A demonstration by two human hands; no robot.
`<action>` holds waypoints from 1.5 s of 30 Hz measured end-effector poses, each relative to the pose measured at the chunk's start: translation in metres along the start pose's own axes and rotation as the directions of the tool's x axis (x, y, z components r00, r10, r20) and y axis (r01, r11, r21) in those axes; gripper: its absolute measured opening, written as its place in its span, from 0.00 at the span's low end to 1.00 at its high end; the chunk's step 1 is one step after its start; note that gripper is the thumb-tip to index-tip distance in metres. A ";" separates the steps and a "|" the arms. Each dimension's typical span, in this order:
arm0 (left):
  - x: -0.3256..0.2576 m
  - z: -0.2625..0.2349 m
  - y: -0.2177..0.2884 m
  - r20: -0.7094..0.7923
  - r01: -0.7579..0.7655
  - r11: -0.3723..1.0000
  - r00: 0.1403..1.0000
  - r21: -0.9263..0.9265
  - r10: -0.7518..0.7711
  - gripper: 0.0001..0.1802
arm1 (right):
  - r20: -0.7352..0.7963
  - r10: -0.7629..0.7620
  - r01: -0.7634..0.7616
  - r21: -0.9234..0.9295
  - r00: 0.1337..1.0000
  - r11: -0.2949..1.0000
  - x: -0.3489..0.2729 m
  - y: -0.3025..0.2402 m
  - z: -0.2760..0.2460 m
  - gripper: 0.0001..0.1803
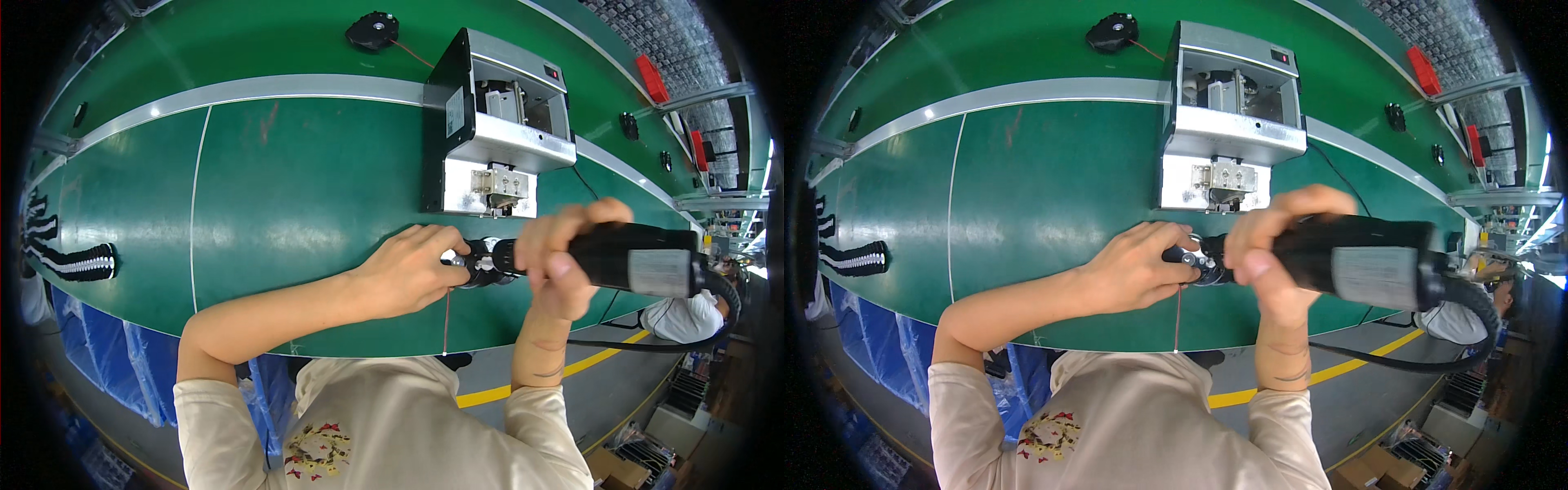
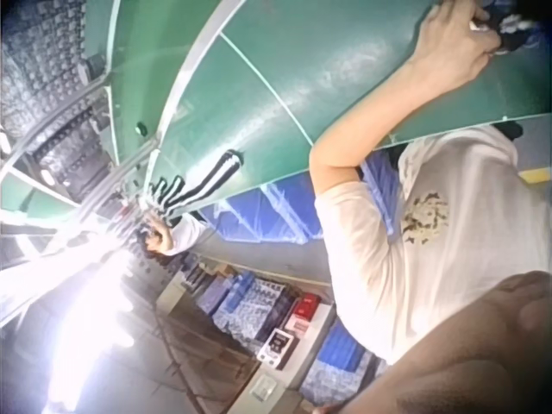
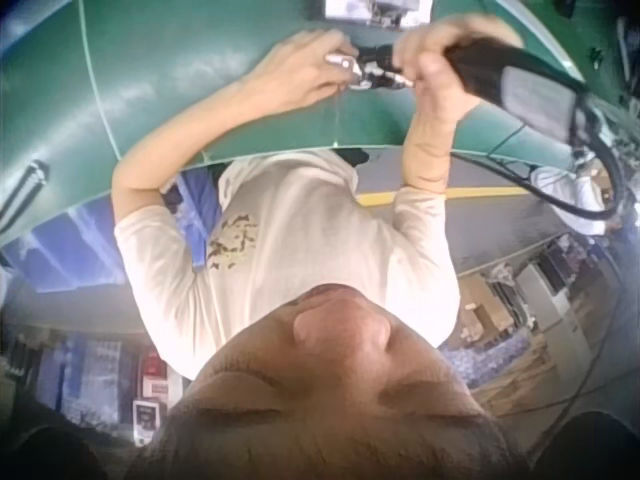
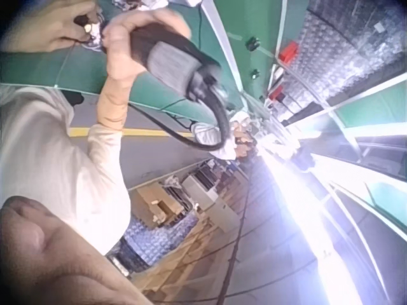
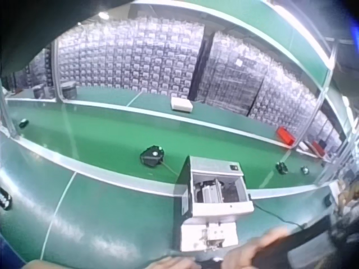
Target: Manually assemble and test electronic components using an electric screwdriver at an industrial station.
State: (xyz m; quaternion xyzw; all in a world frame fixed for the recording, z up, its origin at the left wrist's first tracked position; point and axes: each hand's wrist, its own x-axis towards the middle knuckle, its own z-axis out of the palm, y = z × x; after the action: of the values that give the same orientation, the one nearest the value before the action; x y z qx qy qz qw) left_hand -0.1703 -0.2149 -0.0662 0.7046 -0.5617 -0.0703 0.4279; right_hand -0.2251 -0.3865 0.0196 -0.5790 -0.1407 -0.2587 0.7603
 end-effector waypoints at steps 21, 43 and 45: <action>-0.002 0.001 -0.003 -0.009 -0.024 1.000 1.000 -0.006 0.024 0.12 | -0.059 -0.087 0.084 -0.052 0.994 0.995 0.042 -0.002 0.007 0.27; -0.004 0.002 -0.005 -0.038 -0.030 1.000 0.999 0.008 0.030 0.12 | 0.004 0.005 -0.004 -0.229 1.000 0.974 -0.036 -0.006 0.021 0.21; -0.004 0.000 -0.005 -0.020 -0.041 0.999 0.999 -0.001 0.041 0.14 | 0.031 0.001 0.007 -0.244 1.000 0.970 -0.036 -0.006 0.020 0.21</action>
State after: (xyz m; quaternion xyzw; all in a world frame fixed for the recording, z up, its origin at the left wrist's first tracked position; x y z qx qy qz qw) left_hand -0.1684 -0.2120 -0.0713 0.6932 -0.5717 -0.0551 0.4354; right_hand -0.2564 -0.3604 0.0118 -0.6717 -0.1206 -0.2661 0.6807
